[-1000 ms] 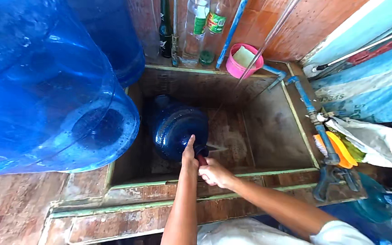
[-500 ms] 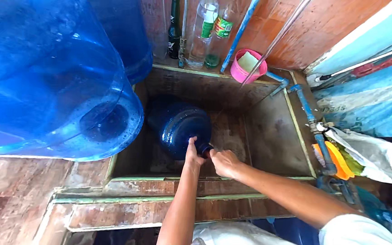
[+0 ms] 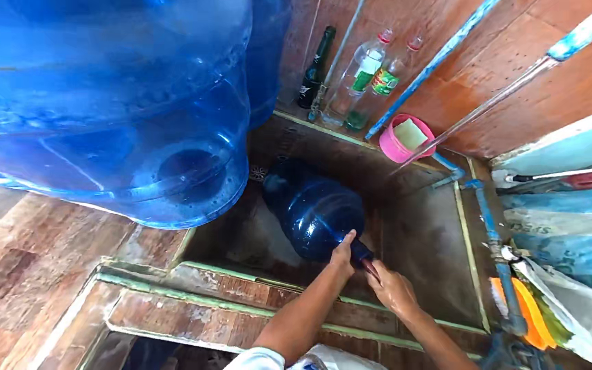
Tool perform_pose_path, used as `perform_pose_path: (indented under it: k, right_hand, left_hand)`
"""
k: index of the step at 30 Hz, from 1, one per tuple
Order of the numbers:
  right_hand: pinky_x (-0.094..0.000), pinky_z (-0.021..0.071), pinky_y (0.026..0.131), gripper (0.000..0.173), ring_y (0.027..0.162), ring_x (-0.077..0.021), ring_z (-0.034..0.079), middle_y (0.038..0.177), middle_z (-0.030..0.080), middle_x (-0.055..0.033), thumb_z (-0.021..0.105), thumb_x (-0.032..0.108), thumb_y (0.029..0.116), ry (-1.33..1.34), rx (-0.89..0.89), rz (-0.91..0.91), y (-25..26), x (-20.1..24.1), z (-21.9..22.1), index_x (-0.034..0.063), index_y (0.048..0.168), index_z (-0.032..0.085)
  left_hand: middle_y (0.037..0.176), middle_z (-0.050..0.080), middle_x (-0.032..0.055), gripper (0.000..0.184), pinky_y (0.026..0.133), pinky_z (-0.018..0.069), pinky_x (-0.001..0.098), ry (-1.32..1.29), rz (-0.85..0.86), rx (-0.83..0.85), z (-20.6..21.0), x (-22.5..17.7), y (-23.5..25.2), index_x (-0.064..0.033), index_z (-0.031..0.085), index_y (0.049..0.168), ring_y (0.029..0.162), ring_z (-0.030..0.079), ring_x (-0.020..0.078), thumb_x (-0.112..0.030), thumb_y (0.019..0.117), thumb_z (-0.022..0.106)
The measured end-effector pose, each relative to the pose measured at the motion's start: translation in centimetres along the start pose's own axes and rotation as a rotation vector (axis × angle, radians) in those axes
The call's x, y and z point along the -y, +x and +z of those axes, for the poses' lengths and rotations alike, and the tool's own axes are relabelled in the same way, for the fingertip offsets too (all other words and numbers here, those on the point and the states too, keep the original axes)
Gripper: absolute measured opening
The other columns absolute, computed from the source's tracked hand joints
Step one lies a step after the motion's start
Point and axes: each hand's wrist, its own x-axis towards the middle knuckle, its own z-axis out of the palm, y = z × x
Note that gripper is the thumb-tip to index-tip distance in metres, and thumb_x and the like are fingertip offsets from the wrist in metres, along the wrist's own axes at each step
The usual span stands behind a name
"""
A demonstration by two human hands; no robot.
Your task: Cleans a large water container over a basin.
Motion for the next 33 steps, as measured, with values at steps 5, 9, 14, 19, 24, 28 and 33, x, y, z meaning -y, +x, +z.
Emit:
perform_pose_path:
  k: [5, 9, 14, 19, 24, 28, 33]
  right_hand:
    - [-0.0593, 0.0523, 0.09, 0.036, 0.108, -0.0438, 0.069, 0.111, 0.071, -0.0258, 0.054, 0.027, 0.1056, -0.143, 0.053, 0.054, 1.4, 0.6, -1.7, -0.0011, 0.128, 0.06]
    - [-0.0547, 0.0511, 0.092, 0.033, 0.103, -0.0378, 0.067, 0.109, 0.069, -0.0248, 0.06, 0.022, 0.1025, 0.114, 0.252, 0.13, 3.7, 1.2, -1.0, -0.0032, 0.124, 0.064]
    - [-0.0135, 0.0234, 0.036, 0.025, 0.037, 0.0028, 0.026, 0.05, 0.032, 0.0107, 0.046, 0.012, 0.1062, 1.399, 0.369, 0.345, 3.4, 3.2, 2.3, 0.0136, 0.082, 0.052]
    - [-0.0124, 0.0251, 0.037, 0.027, 0.037, 0.0034, 0.028, 0.05, 0.034, 0.011, 0.039, 0.012, 0.108, 1.396, 0.544, 0.218, 3.0, 3.5, 1.2, 0.0153, 0.083, 0.05]
    - [-0.0558, 0.0515, 0.094, 0.04, 0.108, -0.0403, 0.067, 0.114, 0.067, -0.027, 0.058, 0.015, 0.1011, -0.113, 0.423, -0.096, 4.8, 4.5, -2.8, -0.0042, 0.136, 0.053]
    - [-0.0486, 0.0534, 0.084, 0.031, 0.093, -0.0336, 0.067, 0.102, 0.068, -0.0234, 0.06, 0.008, 0.0977, 0.185, 0.295, -0.082, 4.9, 2.5, -1.2, -0.0033, 0.127, 0.06]
    - [-0.012, 0.0296, 0.036, 0.033, 0.036, 0.0043, 0.033, 0.047, 0.037, 0.0118, 0.035, 0.006, 0.1027, 1.661, 0.577, 0.258, 2.4, 5.1, 1.2, 0.016, 0.075, 0.05]
  left_hand:
    - [0.11, 0.061, 0.0161, 0.038, 0.084, 0.0523, 0.0467, -0.092, -0.002, -0.018, 0.6, -1.6, 1.0, -0.005, 0.053, 0.129, 0.096, 0.061, 0.0266, -0.033, 0.1045, 0.051]
    - [0.132, 0.058, 0.0239, 0.055, 0.097, 0.049, 0.0532, -0.083, 0.028, -0.133, 0.1, -1.5, 1.7, 0.0009, 0.048, 0.142, 0.118, 0.058, 0.0336, -0.038, 0.1038, 0.058]
    - [0.134, 0.056, 0.025, 0.051, 0.099, 0.0469, 0.0525, -0.151, 0.12, -0.27, -0.8, -3.1, 1.2, 0.0044, 0.051, 0.138, 0.12, 0.055, 0.034, -0.028, 0.1003, 0.064]
    - [0.13, 0.058, 0.0233, 0.047, 0.096, 0.0482, 0.051, -0.151, 0.145, -0.264, -1.0, -3.5, 0.1, 0.0024, 0.053, 0.136, 0.116, 0.057, 0.0317, -0.028, 0.1012, 0.062]
    - [0.128, 0.059, 0.0227, 0.048, 0.094, 0.0496, 0.0511, -0.139, 0.128, -0.252, -1.1, -3.8, 0.2, 0.0005, 0.051, 0.138, 0.114, 0.058, 0.0317, -0.03, 0.1023, 0.06]
    - [0.133, 0.056, 0.0236, 0.051, 0.096, 0.0485, 0.052, -0.137, 0.123, -0.256, -0.8, -3.7, 0.7, 0.0005, 0.048, 0.142, 0.117, 0.057, 0.0325, -0.029, 0.102, 0.06]
    - [0.122, 0.06, 0.0199, 0.045, 0.088, 0.0503, 0.0476, -0.126, 0.152, -0.272, -1.1, -4.4, -0.8, -0.0017, 0.053, 0.136, 0.106, 0.059, 0.0282, -0.03, 0.1015, 0.06]
